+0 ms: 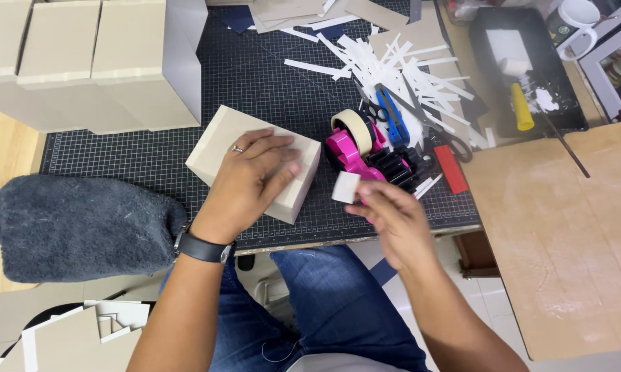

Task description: Assembling a cardboard box using adhesive, tape, and various hand tools

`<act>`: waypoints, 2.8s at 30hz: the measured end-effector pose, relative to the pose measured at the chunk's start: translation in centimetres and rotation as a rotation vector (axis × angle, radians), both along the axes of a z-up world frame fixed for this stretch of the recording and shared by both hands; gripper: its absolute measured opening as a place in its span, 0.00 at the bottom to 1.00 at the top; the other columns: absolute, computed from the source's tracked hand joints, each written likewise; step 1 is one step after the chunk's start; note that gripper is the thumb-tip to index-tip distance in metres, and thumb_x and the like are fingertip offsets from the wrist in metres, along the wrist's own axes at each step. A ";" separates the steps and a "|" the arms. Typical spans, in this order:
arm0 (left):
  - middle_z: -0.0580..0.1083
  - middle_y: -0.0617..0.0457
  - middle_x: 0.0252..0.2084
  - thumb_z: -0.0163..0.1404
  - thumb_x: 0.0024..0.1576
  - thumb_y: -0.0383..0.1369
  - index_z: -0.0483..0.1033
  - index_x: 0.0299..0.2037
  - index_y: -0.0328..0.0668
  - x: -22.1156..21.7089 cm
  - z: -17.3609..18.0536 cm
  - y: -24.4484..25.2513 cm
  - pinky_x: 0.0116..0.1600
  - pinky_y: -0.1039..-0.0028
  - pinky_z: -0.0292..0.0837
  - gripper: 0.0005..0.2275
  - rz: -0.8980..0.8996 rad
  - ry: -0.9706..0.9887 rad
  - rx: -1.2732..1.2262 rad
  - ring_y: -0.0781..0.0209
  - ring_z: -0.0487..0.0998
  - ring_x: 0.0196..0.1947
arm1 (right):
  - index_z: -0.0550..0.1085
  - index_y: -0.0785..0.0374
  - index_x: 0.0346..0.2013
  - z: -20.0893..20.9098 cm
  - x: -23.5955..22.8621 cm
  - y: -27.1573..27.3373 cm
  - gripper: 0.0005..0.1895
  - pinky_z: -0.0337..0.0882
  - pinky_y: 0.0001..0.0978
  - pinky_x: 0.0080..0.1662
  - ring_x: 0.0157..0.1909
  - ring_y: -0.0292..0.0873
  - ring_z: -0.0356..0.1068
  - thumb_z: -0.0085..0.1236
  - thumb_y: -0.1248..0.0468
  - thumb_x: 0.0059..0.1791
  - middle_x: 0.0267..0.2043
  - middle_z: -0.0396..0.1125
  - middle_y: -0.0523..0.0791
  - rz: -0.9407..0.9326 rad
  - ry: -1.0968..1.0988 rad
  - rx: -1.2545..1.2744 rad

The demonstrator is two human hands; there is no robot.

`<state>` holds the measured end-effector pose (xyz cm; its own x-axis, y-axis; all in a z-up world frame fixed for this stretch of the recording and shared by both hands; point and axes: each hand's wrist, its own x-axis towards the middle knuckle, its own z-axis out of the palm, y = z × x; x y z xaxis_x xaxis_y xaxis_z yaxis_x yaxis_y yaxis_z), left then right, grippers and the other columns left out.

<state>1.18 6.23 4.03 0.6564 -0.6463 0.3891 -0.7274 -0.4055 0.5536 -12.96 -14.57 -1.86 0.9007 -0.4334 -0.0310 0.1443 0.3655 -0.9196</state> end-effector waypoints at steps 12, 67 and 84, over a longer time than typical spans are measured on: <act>0.80 0.52 0.52 0.51 0.61 0.27 0.84 0.46 0.45 0.3 -0.4 -0.2 0.67 0.55 0.62 0.08 0.038 -0.022 -0.007 0.46 0.72 0.62 | 0.79 0.70 0.49 -1.3 4.5 3.8 0.13 0.76 0.53 0.58 0.49 0.46 0.76 0.57 0.66 0.53 0.43 0.76 0.52 0.051 0.025 0.218; 0.77 0.52 0.46 0.59 0.58 0.42 0.79 0.39 0.46 -1.9 -2.2 -3.7 0.66 0.30 0.55 0.10 0.314 -0.187 0.139 0.42 0.72 0.62 | 0.65 0.69 0.42 -2.5 5.0 4.5 0.15 0.80 0.35 0.25 0.23 0.40 0.69 0.63 0.65 0.51 0.26 0.67 0.50 -0.046 0.200 0.016; 0.74 0.41 0.52 0.58 0.57 0.39 0.76 0.50 0.34 -3.7 -2.3 -4.7 0.63 0.26 0.53 0.18 0.336 -0.253 0.218 0.33 0.71 0.64 | 0.77 0.58 0.44 -16.8 1.9 -22.7 0.21 0.75 0.57 0.40 0.42 0.63 0.70 0.68 0.45 0.50 0.40 0.67 0.50 -0.635 0.619 -1.760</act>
<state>-2.51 1.52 1.72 0.7451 -0.4989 0.4427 -0.6373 -0.7284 0.2516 -11.03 -37.28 -18.63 0.6662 -0.5303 0.5244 -0.5642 -0.8182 -0.1106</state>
